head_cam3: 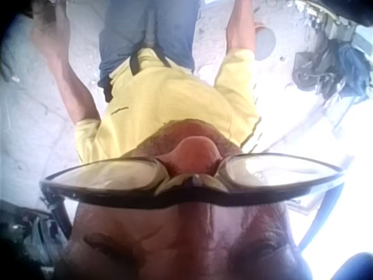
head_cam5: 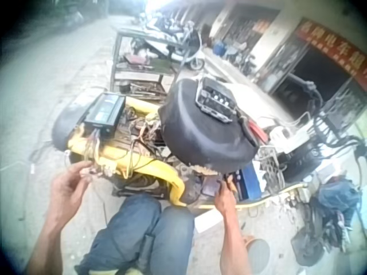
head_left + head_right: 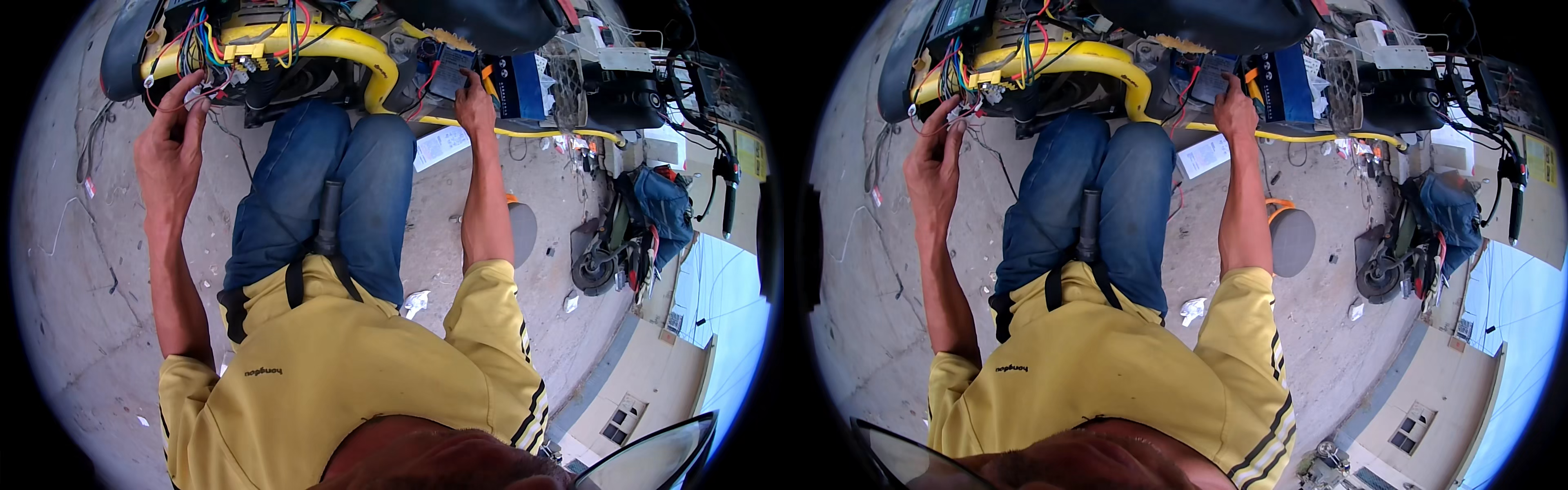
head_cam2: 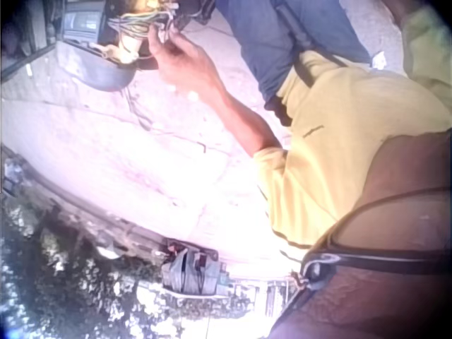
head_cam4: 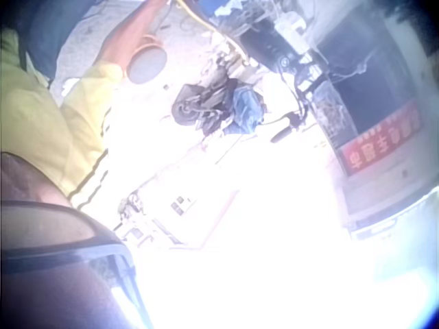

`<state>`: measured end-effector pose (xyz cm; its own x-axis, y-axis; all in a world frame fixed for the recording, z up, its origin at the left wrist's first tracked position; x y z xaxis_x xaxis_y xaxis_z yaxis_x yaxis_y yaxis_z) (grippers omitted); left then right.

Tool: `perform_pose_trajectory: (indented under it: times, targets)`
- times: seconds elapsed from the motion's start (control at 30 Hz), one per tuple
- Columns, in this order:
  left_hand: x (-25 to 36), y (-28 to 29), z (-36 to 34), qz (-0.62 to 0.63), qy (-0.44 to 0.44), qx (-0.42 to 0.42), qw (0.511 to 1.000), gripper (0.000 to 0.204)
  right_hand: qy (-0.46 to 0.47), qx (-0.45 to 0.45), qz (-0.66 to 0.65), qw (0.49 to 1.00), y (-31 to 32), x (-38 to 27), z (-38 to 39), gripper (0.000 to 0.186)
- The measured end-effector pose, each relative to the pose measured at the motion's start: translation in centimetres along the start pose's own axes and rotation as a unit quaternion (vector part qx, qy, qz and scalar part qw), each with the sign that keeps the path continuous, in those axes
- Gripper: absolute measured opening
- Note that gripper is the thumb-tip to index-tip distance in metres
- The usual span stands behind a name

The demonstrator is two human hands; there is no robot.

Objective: The person works on the exposed wiring of a yellow motorcycle, stripping and twisting wires, then connecting them to a small white connector. The person also briefly handles a black handheld device and a smartphone.

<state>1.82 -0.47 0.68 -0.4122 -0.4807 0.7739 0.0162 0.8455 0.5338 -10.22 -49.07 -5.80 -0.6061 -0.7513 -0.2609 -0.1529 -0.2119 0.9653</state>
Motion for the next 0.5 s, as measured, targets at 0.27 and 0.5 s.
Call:
perform_pose_trajectory:
  times: [0.27,0.5]
  targets:
    - [-0.1,0.2,-0.3,0.006,-0.006,0.008,1.0,0.036,-0.008,0.017,-0.013,1.0,0.4,-0.8,-0.4,0.051]
    - [0.3,0.6,-0.2,-0.005,-0.002,0.01,1.0,0.035,0.005,0.019,-0.012,1.0,0.5,-0.2,-1.0,0.052]
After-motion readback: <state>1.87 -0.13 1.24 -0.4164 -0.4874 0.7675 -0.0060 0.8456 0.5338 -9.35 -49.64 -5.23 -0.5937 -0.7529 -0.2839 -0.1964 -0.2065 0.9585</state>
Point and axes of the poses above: each hand's wrist, its own z-axis away from the middle knuckle, its own y-axis out of the back of the hand, x = y × z, the point moved 2 cm from there along -z, towards the middle knuckle, and after that the axes turned 2 degrees about -z, right-handed, at the moved point
